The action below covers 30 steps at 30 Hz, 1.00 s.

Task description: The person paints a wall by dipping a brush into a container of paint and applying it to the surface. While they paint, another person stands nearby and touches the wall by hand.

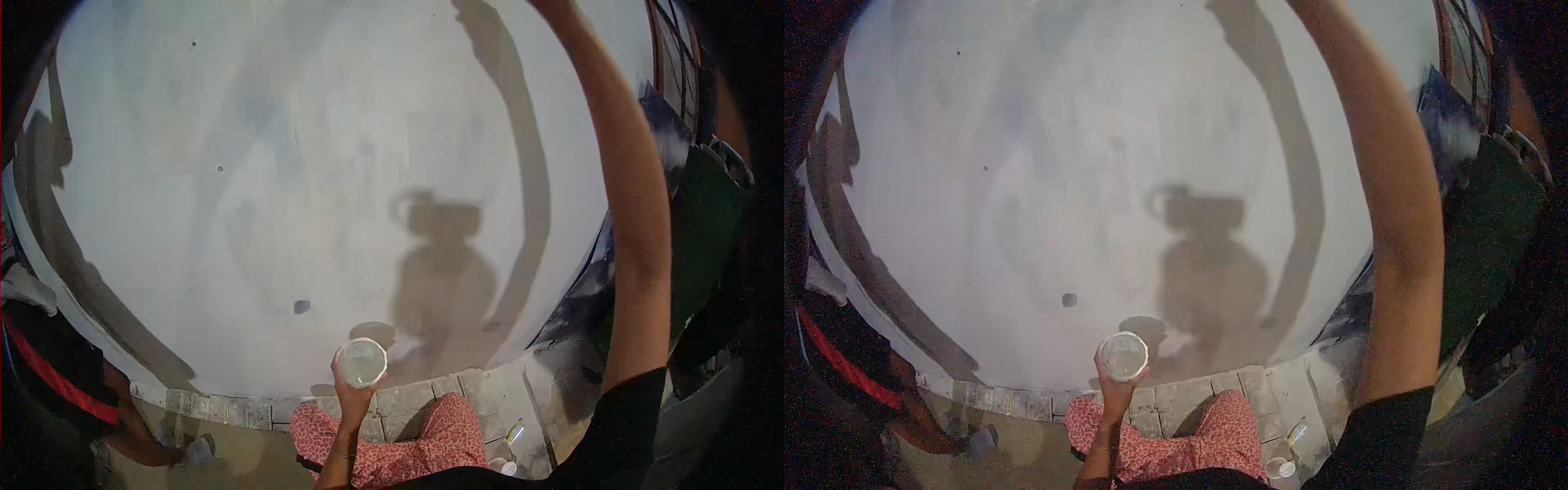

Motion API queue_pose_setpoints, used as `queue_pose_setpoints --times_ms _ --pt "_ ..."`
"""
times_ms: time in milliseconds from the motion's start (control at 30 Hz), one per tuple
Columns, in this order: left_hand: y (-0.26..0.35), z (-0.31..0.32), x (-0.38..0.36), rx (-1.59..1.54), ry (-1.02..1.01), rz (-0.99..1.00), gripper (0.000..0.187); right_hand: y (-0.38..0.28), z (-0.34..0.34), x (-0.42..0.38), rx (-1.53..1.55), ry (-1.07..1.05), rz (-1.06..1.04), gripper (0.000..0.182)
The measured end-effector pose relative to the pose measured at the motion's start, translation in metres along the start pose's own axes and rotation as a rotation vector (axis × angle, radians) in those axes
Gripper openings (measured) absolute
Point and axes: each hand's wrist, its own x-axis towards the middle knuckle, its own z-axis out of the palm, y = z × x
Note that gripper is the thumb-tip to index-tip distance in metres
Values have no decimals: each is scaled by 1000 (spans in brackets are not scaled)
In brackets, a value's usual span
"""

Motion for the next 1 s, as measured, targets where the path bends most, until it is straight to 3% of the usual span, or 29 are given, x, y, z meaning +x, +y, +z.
queue_pose_setpoints --times_ms 100,133,200,233,267,300,400,467,500,567,633,700,733,767,800,1000 --pt "-6 -2 -6 29 -11 19 92 -31 -5 -67 44 -63 -8 16" --pt "-4 -3 -7 12 16 13 92 -40 -15 -111 -123 -202 -62 26" --pt "-6 -5 -7 44 55 9 93 -104 -26 -159 134 -212 -24 32" --pt "-3 -6 -7 54 57 -7 93 -138 -37 -190 169 -311 31 33" --pt "1 -6 -5 78 50 -7 93 -161 -52 -224 362 -580 218 33" --pt "4 -8 -1 102 45 -5 94 -189 -55 -248 410 -501 97 36" --pt "-16 -18 14 90 -5 77 92 -248 -77 -289 614 -610 175 37" --pt "-52 -25 32 119 -15 68 91 -274 -81 -305 796 -726 532 33" --pt "-67 -30 40 139 -36 69 91 -285 -79 -316 819 -734 544 33" --pt "-92 -36 46 235 -29 67 89 -307 -78 -349 799 -556 814 28" --pt "-98 -34 53 323 -19 73 87 -332 -77 -376 885 -466 876 27" --pt "-90 -34 48 306 -88 133 86 -359 -73 -368 989 -223 1054 28" --pt "-95 -32 43 283 -82 117 85 -370 -68 -376 936 -230 987 31" --pt "-103 -32 38 293 -77 94 85 -383 -68 -376 968 -303 1154 35" --pt "-106 -31 36 249 -83 57 86 -395 -61 -382 958 -329 1150 36" --pt "-101 -28 30 574 -199 266 91 -441 -17 -415 870 -631 1309 28"
